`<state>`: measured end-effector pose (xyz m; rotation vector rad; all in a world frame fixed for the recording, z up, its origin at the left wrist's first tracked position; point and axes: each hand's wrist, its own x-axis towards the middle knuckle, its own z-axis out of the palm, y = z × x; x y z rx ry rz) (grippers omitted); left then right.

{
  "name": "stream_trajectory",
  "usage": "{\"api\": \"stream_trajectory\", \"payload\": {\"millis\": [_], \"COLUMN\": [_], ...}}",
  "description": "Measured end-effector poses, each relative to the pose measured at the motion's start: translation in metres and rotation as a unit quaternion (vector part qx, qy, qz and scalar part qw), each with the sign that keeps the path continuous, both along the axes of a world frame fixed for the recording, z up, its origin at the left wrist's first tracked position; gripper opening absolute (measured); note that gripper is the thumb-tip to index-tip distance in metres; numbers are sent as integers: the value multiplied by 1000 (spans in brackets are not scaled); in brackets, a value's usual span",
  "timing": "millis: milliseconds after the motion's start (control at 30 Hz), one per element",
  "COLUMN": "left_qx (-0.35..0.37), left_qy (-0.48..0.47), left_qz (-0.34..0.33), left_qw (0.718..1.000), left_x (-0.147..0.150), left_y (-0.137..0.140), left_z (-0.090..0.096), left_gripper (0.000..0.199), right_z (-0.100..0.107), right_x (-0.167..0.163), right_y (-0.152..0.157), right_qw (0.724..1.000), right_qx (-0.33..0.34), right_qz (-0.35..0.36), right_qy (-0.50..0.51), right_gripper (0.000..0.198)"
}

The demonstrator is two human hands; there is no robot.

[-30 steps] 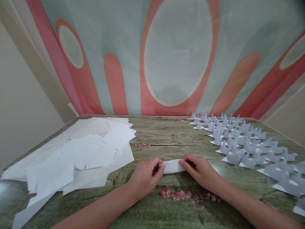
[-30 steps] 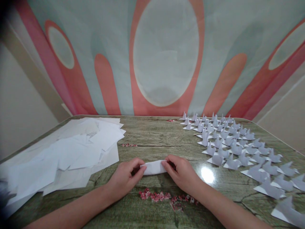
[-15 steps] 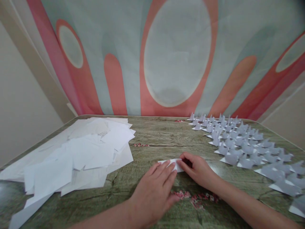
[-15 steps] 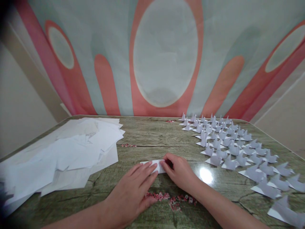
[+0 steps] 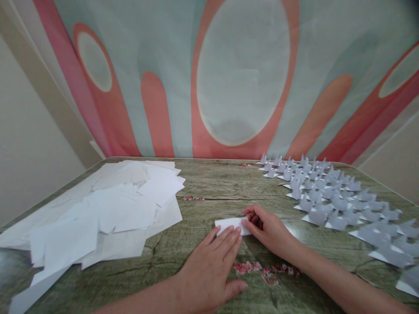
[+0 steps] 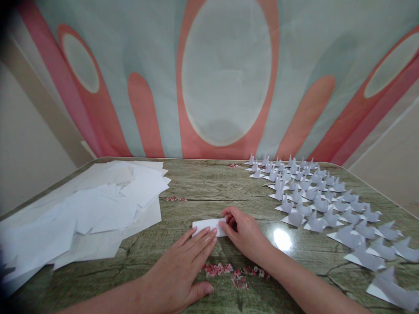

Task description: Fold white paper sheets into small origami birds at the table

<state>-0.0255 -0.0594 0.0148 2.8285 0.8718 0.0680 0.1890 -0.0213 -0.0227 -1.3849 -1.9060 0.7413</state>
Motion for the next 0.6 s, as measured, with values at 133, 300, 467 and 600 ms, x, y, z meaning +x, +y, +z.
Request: {"api": "stream_trajectory", "payload": {"millis": [133, 300, 467, 600], "left_qx": [-17, -26, -38, -47], "left_qy": [-14, -28, -34, -37], "left_qz": [1, -10, -10, -7], "left_qw": [1000, 999, 999, 998], "left_x": [-2, -3, -3, -3], "left_y": [0, 2, 3, 3], "left_z": [1, 5, 6, 5], "left_gripper": [69, 66, 68, 68], "right_z": [-1, 3, 4, 5], "right_x": [1, 2, 1, 0], "right_y": [1, 2, 1, 1], "right_qw": [999, 996, 994, 996], "right_qx": [29, 73, 79, 63], "right_qz": [10, 46, 60, 52], "right_qy": [-9, -36, -44, -37], "right_gripper": [17, 20, 21, 17]}}
